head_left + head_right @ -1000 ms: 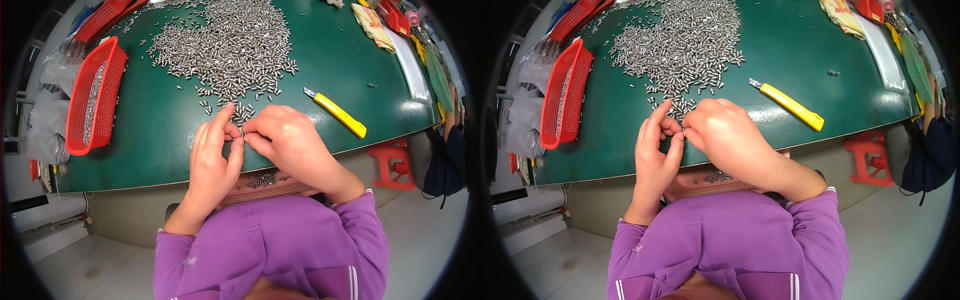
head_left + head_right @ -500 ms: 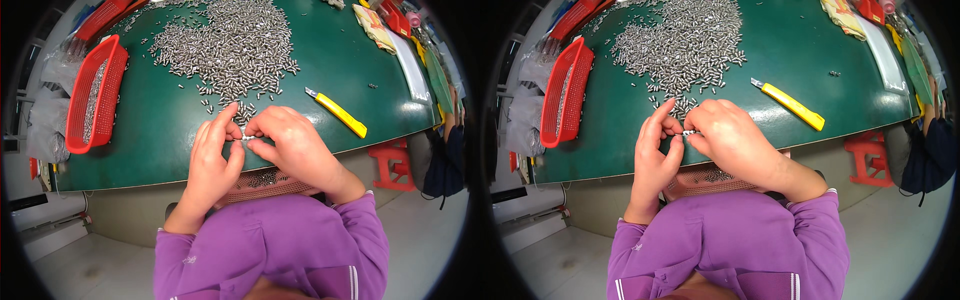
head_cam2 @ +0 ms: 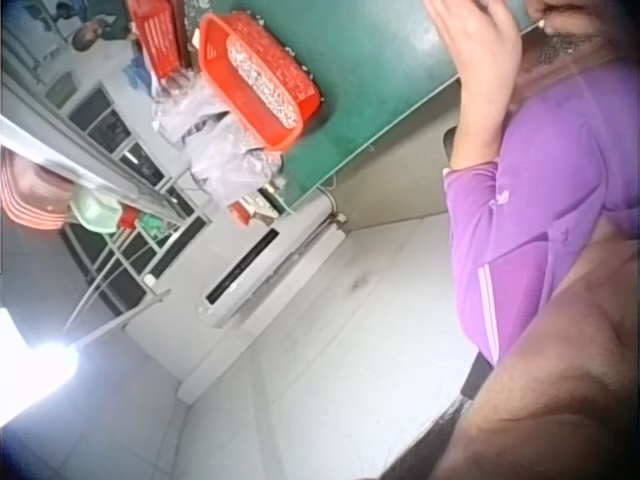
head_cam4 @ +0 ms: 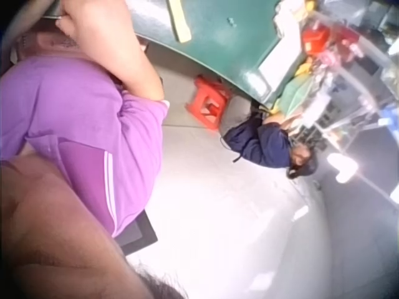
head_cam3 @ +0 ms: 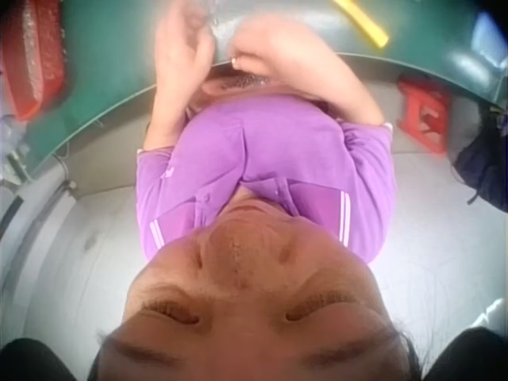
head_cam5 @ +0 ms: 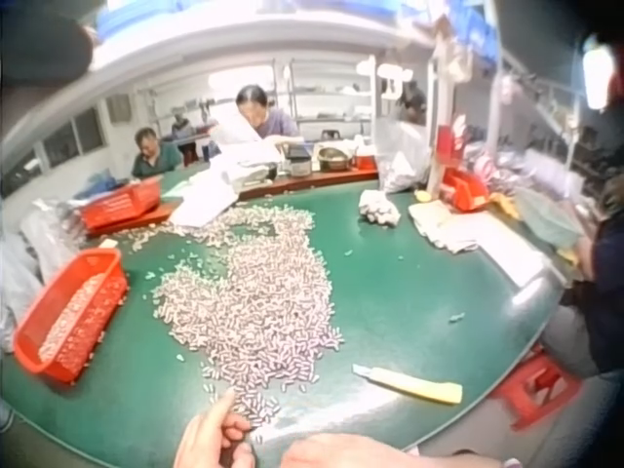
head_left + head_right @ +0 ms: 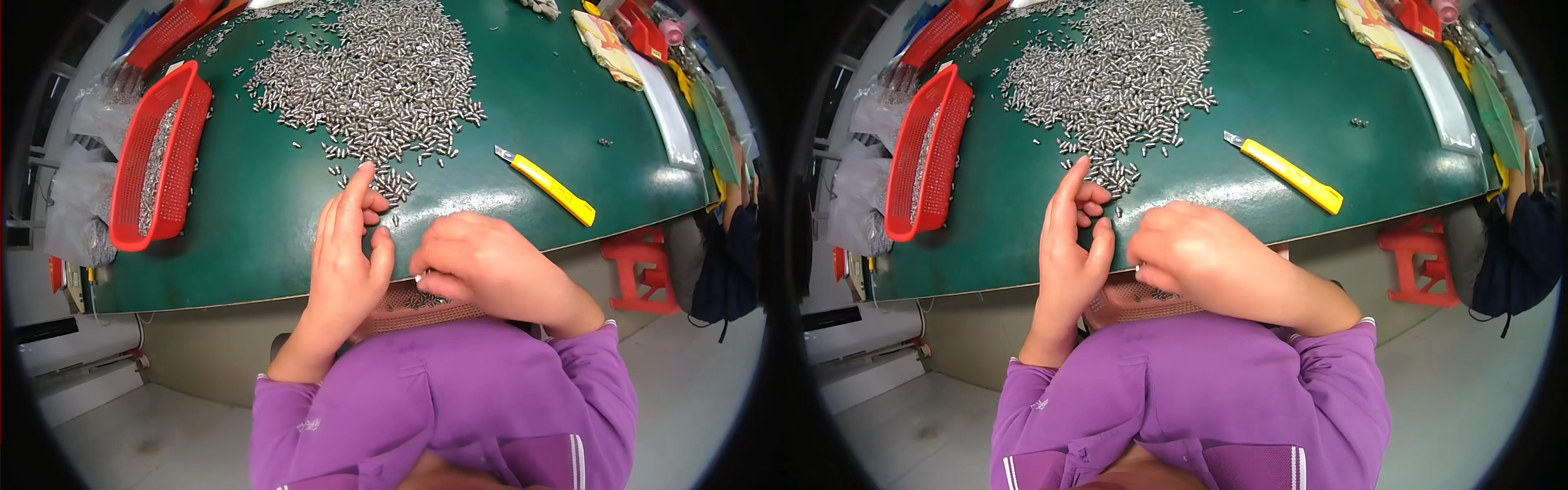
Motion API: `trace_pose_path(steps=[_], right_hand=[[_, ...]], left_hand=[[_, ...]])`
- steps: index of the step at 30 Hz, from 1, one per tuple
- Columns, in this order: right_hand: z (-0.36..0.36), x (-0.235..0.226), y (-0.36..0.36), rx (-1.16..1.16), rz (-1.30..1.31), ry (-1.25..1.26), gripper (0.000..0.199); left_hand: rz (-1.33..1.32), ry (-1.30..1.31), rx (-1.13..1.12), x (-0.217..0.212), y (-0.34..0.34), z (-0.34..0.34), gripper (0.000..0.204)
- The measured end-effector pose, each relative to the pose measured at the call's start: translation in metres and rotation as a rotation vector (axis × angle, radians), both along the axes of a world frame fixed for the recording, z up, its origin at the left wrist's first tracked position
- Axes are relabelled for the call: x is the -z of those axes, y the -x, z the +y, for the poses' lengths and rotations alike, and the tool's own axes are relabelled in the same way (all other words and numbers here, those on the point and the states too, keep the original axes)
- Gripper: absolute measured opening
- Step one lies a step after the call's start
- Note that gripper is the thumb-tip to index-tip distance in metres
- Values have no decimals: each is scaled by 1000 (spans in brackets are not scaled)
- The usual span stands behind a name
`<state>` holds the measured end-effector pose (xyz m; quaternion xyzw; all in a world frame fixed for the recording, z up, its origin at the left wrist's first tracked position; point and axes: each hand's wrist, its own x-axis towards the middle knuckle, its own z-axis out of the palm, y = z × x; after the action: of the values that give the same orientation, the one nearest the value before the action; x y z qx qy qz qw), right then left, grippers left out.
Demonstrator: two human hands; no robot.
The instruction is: Sorting and inspecting small metal screws or components on a workbench.
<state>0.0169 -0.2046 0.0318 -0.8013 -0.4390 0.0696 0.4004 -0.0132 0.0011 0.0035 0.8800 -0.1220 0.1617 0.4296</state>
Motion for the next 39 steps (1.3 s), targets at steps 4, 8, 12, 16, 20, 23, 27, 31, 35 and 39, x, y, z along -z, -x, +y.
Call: trace_pose_path(steps=[4, 8, 12, 16, 20, 23, 27, 31, 35, 39], right_hand=[[5, -6, -8, 177, -105, -65, 20], [16, 4, -24, 337, -205, -65, 19], [20, 7, -24, 316, -215, -32, 17], [17, 9, -23, 304, -156, -21, 15], [18, 7, -16, 269, -147, -54, 16], [19, 7, -13, 275, -130, -82, 17], [21, 10, -13, 267, -190, -75, 13], [23, 9, -15, 247, -215, -38, 11], [21, 10, -17, 263, -231, -43, 10], [21, 13, -15, 276, -232, -96, 12]], left_hand=[[-22, -17, 18, -3, -1, -2, 69], [-16, -29, 11, -4, -2, -4, 69], [-16, -15, 21, -3, -2, -2, 68], [-28, -7, 26, -2, -3, -2, 66], [-31, -6, 28, 0, -2, -1, 65], [-45, -6, 16, 1, -3, -2, 65], [-66, -19, 14, 2, -3, -3, 64], [-62, -19, -1, 2, -3, -3, 62], [-64, -23, 2, 1, -3, -4, 62], [-48, -23, 21, 0, -2, -2, 63]])
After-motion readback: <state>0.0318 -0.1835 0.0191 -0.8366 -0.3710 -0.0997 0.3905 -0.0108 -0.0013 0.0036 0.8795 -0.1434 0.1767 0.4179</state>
